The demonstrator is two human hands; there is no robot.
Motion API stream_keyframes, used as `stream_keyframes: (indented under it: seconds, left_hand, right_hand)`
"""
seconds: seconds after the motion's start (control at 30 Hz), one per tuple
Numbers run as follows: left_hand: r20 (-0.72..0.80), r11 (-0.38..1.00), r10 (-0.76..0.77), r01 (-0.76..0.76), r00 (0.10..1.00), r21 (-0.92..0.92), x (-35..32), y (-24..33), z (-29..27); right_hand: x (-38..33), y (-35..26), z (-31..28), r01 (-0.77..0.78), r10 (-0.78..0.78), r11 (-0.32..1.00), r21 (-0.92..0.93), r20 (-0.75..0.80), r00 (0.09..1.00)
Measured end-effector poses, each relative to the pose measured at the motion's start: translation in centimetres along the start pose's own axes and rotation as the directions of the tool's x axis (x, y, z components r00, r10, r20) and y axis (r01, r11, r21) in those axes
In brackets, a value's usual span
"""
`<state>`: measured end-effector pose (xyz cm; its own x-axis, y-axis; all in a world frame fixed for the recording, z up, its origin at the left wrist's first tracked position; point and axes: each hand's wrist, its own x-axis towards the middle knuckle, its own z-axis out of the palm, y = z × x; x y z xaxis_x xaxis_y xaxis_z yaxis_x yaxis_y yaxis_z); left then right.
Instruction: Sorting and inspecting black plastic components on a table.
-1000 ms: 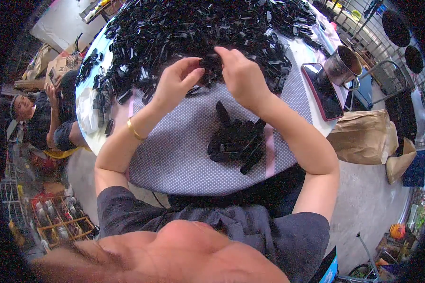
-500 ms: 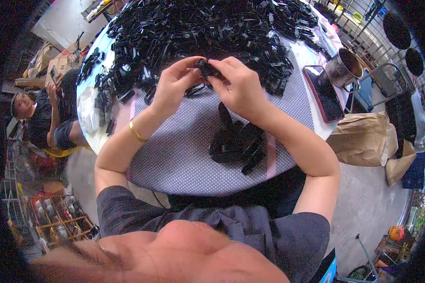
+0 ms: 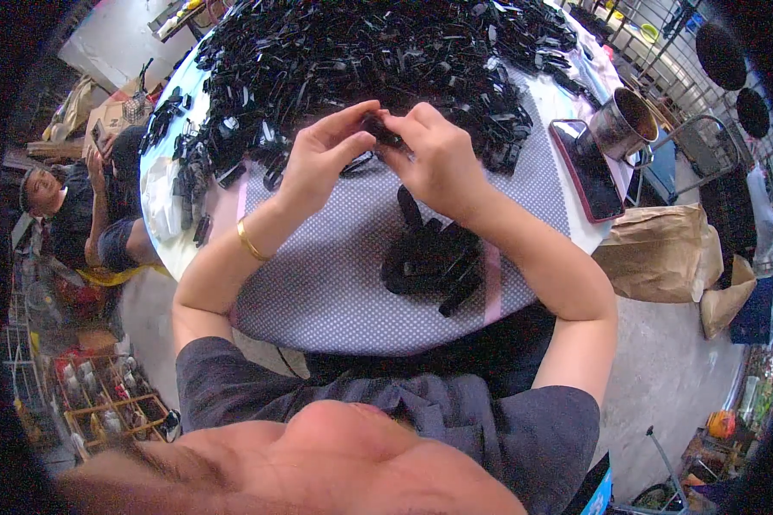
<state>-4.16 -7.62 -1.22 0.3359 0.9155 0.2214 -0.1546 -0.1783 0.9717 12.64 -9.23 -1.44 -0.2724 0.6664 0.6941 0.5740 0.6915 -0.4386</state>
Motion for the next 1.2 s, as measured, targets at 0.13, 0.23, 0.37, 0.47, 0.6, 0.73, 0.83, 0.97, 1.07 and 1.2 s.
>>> stream_keyframes:
  seconds: [0.13,0.23,0.37,0.47,0.6,0.73,0.83,0.97,1.07,1.2]
  left_hand:
    - [-0.01,0.999,0.004,-0.004,1.0,-0.034,0.2,0.4,-0.1]
    - [0.059,0.999,-0.041,0.042,0.997,-0.005,0.4,0.8,-0.8]
    - [0.178,0.999,0.035,-0.028,0.983,-0.04,0.4,0.6,-1.5]
    - [0.173,0.999,0.051,-0.051,0.984,-0.001,0.3,0.9,-1.2]
    - [0.229,0.733,0.328,-0.399,0.917,0.55,-1.1,2.3,0.2]
    - [0.545,0.459,0.458,-0.712,0.702,0.532,-3.6,0.7,2.0]
    - [0.68,0.465,0.33,-0.739,0.655,0.487,-3.6,1.0,2.2]
    - [0.434,0.225,0.057,-0.435,0.899,0.872,-0.8,2.5,-1.5]
    - [0.278,-0.001,0.089,-0.279,0.956,0.96,-0.2,1.8,-4.1]
    - [0.289,0.057,0.01,-0.289,0.957,0.956,0.3,0.4,-5.0]
  right_hand:
    - [-0.1,0.3,0.6,-0.143,0.143,0.981,0.128,0.015,0.99]
    - [0.1,0.9,0.5,-0.326,0.295,0.877,0.354,0.139,0.945]
    - [-0.1,0.6,0.5,-0.296,0.207,0.892,0.341,0.275,0.939]
    - [-0.2,0.5,0.4,-0.16,0.117,0.962,0.221,0.194,0.974]
    - [0.5,2.1,0.2,0.092,-0.089,0.996,-0.001,0.237,0.967]
    - [0.3,2.4,1.6,0.305,-0.207,0.917,-0.257,0.346,0.915]
    - [0.5,2.4,1.5,0.311,-0.179,0.906,-0.287,0.404,0.897]
    - [-0.1,2.5,1.2,0.191,-0.039,0.919,-0.346,0.4,0.916]
    - [-0.3,2.5,0.8,0.156,-0.01,0.921,-0.358,0.379,0.925]
    - [0.1,2.3,0.5,0.079,-0.016,0.971,-0.226,0.269,0.963]
